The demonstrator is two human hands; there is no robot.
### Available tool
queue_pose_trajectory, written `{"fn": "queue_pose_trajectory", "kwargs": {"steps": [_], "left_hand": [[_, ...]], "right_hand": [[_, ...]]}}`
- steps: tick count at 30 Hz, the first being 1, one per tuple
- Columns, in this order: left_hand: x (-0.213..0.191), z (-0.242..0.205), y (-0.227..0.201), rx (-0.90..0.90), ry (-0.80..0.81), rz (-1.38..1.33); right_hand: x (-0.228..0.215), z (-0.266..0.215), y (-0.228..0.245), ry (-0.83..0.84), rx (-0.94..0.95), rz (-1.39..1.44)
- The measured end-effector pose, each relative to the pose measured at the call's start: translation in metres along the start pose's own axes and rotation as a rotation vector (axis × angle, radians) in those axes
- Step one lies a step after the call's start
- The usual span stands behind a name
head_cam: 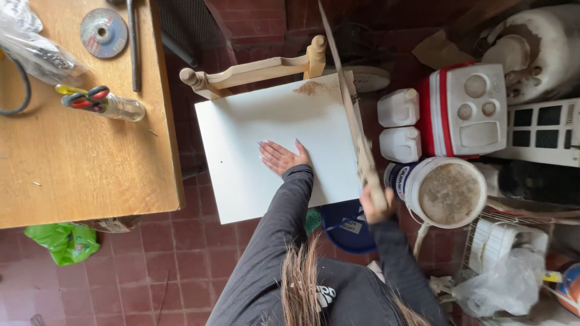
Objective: Sawing a white wooden board with a hand saw in a workshop
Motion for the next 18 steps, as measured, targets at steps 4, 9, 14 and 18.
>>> {"fn": "queue_pose_trajectory", "kwargs": {"steps": [4, 9, 14, 18], "left_hand": [[-0.002, -0.006, 0.008, -0.013, 0.017, -0.014], [-0.004, -0.004, 0.005, -0.014, 0.021, -0.034], [-0.007, -0.001, 0.000, -0.014, 0.031, -0.027], [-0.003, 0.002, -0.001, -0.023, 0.022, -0.025]], "right_hand": [[0.039, 0.067, 0.000, -0.067, 0.129, 0.355], [-0.062, 0.016, 0.042, 0.005, 0.015, -0.027], [-0.107, 0.011, 0.070, 0.127, 0.111, -0.037], [0.013, 0.002, -0.005, 0.026, 0.019, -0.076]]}}
Point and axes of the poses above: each hand's wrist, its own z-axis towards the middle knuckle, its own x-axis out of the palm, y = z × x, the point moved 5 cm from there along z, towards the middle knuckle, and after that the axes turned 10 degrees about x, right-handed, at the moved point
